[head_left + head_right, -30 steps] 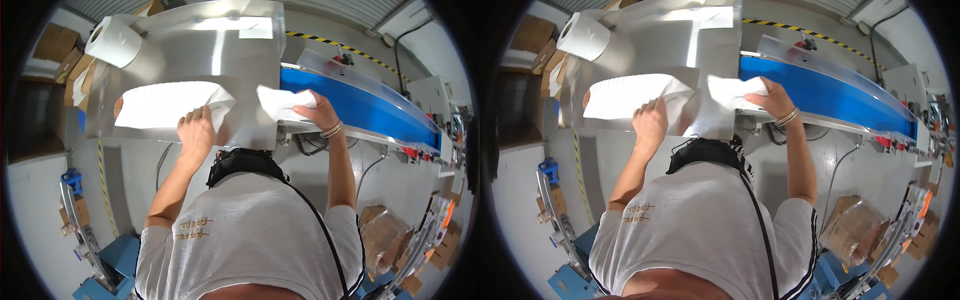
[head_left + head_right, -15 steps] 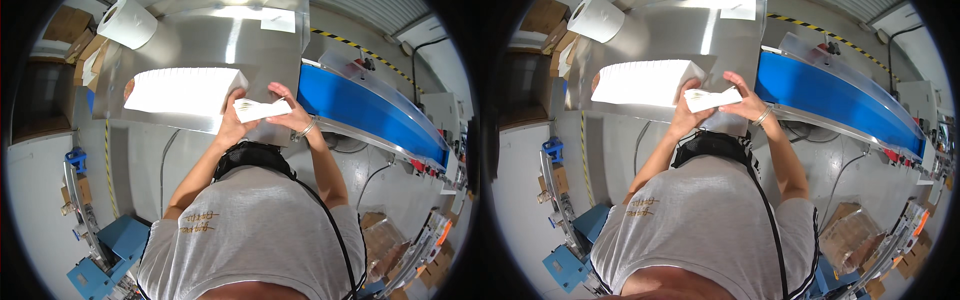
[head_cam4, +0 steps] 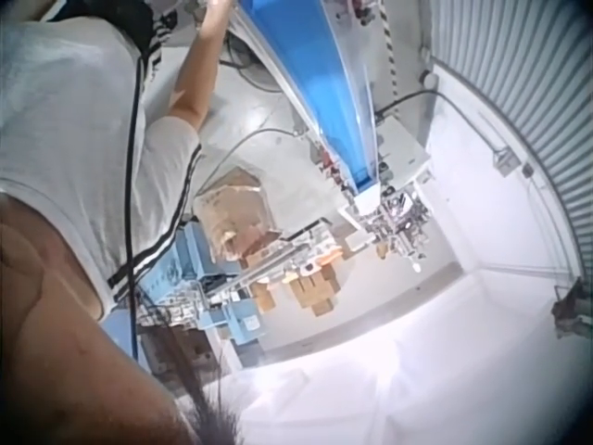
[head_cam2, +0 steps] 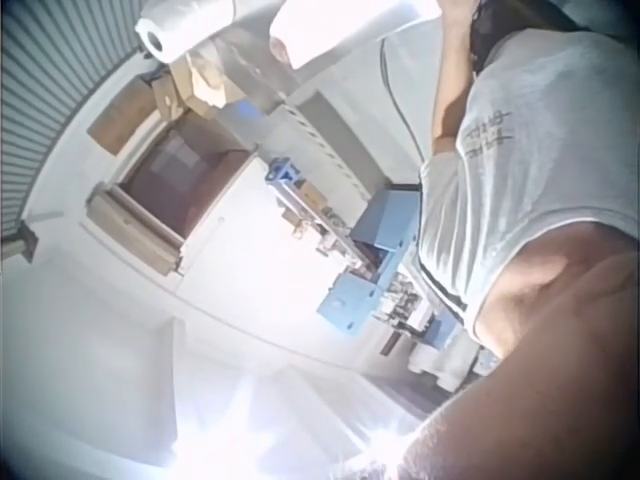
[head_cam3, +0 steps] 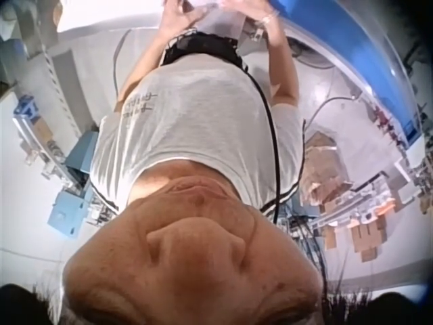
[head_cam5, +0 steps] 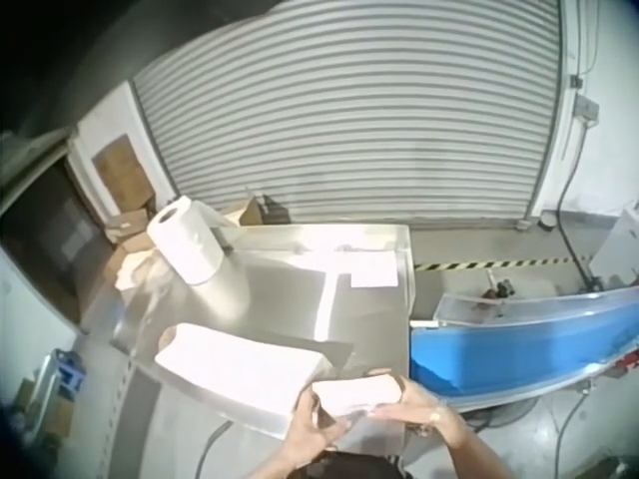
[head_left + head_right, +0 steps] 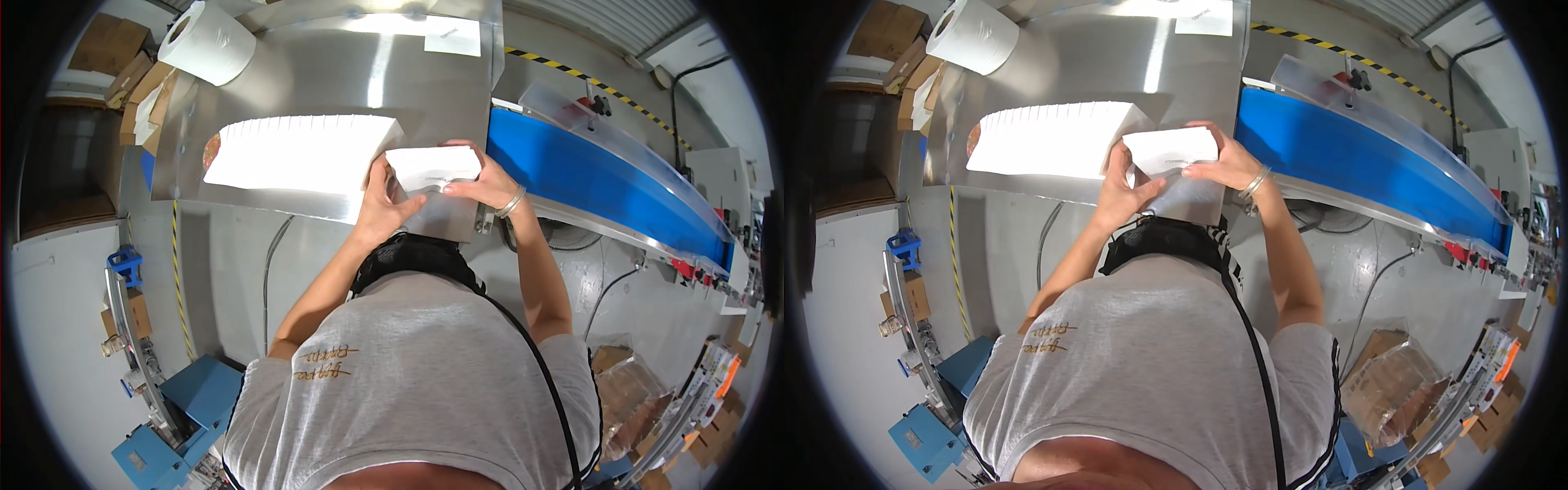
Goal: Organize and place paper products onto conveyor belts and into stacks for packaging.
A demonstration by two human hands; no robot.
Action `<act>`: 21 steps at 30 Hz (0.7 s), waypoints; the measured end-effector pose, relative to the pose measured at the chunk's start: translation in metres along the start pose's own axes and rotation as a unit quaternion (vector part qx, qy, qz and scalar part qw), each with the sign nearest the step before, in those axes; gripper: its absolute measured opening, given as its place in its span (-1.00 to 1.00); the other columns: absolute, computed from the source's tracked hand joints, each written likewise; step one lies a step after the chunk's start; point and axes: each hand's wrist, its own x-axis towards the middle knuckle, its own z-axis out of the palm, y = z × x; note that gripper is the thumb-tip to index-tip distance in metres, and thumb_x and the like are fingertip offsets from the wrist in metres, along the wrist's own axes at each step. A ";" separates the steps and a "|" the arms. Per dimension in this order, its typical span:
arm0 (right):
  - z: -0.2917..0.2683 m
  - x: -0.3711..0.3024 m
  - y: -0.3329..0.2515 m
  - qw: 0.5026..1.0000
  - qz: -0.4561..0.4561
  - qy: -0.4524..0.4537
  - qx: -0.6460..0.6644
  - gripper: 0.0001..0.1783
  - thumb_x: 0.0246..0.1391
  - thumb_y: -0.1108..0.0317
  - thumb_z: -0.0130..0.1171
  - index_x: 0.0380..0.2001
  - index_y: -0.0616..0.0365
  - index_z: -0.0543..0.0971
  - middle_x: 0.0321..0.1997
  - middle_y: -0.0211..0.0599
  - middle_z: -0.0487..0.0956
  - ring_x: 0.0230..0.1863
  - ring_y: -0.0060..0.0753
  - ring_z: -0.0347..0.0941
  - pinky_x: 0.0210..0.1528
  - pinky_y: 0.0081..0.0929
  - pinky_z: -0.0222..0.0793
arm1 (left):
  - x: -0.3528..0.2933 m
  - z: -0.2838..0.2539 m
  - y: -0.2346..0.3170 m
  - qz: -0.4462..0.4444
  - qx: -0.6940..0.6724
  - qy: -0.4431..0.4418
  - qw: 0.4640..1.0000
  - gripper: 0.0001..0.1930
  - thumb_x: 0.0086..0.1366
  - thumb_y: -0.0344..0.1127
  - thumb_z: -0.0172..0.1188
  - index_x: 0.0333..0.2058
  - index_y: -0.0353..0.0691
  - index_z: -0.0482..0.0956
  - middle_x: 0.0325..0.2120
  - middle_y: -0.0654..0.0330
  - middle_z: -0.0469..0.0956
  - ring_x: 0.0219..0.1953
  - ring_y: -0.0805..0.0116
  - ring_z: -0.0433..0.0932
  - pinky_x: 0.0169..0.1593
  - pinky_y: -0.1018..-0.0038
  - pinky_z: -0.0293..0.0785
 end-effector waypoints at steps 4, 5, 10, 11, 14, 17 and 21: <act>0.004 0.001 0.002 0.999 -0.029 0.010 0.021 -0.17 -0.26 0.36 0.45 0.12 0.18 0.27 -0.01 -0.33 0.45 0.04 -0.53 0.33 0.09 -0.52 0.27 | -0.001 0.002 -0.014 0.093 0.131 0.021 0.987 -0.26 0.01 -0.52 0.31 0.13 -0.34 0.09 -0.07 0.10 0.34 -0.03 0.31 0.37 0.04 0.43 0.33; 0.006 0.000 0.002 0.999 -0.030 0.010 0.021 -0.17 -0.26 0.36 0.45 0.12 0.18 0.27 -0.01 -0.33 0.45 0.04 -0.53 0.33 0.09 -0.52 0.27 | -0.001 0.002 -0.017 0.094 0.131 0.021 0.987 -0.26 0.01 -0.52 0.31 0.13 -0.34 0.09 -0.07 0.10 0.34 -0.03 0.31 0.37 0.04 0.43 0.33; 0.005 -0.004 0.010 0.999 0.031 0.028 0.032 -0.44 -0.21 0.38 0.43 -0.09 0.16 0.42 -0.10 -0.36 0.49 -0.04 -0.53 0.38 0.03 -0.54 0.30 | -0.005 0.001 -0.019 0.030 0.009 0.022 0.999 -0.34 0.04 -0.45 0.31 0.08 -0.34 0.14 -0.05 0.03 0.37 -0.08 0.31 0.41 -0.02 0.41 0.33; 0.006 -0.006 0.014 0.999 0.031 0.030 0.032 -0.44 -0.21 0.38 0.43 -0.09 0.16 0.42 -0.10 -0.36 0.49 -0.04 -0.53 0.38 0.03 -0.54 0.30 | -0.005 -0.003 -0.025 0.029 0.009 0.020 0.999 -0.34 0.04 -0.45 0.31 0.08 -0.34 0.14 -0.05 0.03 0.37 -0.08 0.31 0.41 -0.02 0.41 0.33; 0.007 -0.010 0.019 0.995 -0.097 0.009 -0.030 -0.41 -0.24 0.41 0.44 -0.08 0.14 0.42 0.00 -0.28 0.47 0.01 -0.47 0.37 0.05 -0.52 0.27 | -0.004 -0.011 -0.037 0.162 0.183 -0.027 0.969 -0.37 0.03 -0.50 0.29 0.08 -0.29 0.21 0.01 0.01 0.37 0.00 0.27 0.39 0.04 0.38 0.32; 0.012 -0.015 0.007 0.996 -0.079 0.030 0.035 -0.15 -0.29 0.40 0.46 0.13 0.12 0.28 0.20 -0.21 0.32 0.19 -0.40 0.23 0.16 -0.46 0.17 | -0.005 -0.001 -0.020 0.095 -0.015 -0.015 0.995 -0.37 0.02 -0.52 0.29 0.09 -0.30 0.23 0.05 0.02 0.35 0.08 0.23 0.35 0.11 0.35 0.28; 0.015 -0.014 0.015 0.992 -0.123 0.005 -0.037 0.08 -0.33 0.36 0.48 0.27 0.10 0.08 0.31 -0.17 0.17 0.29 -0.36 0.09 0.25 -0.41 0.06 | -0.005 0.001 -0.027 0.077 -0.024 -0.049 0.996 -0.38 0.05 -0.51 0.28 0.10 -0.30 0.24 0.07 0.04 0.34 0.11 0.24 0.33 0.12 0.37 0.27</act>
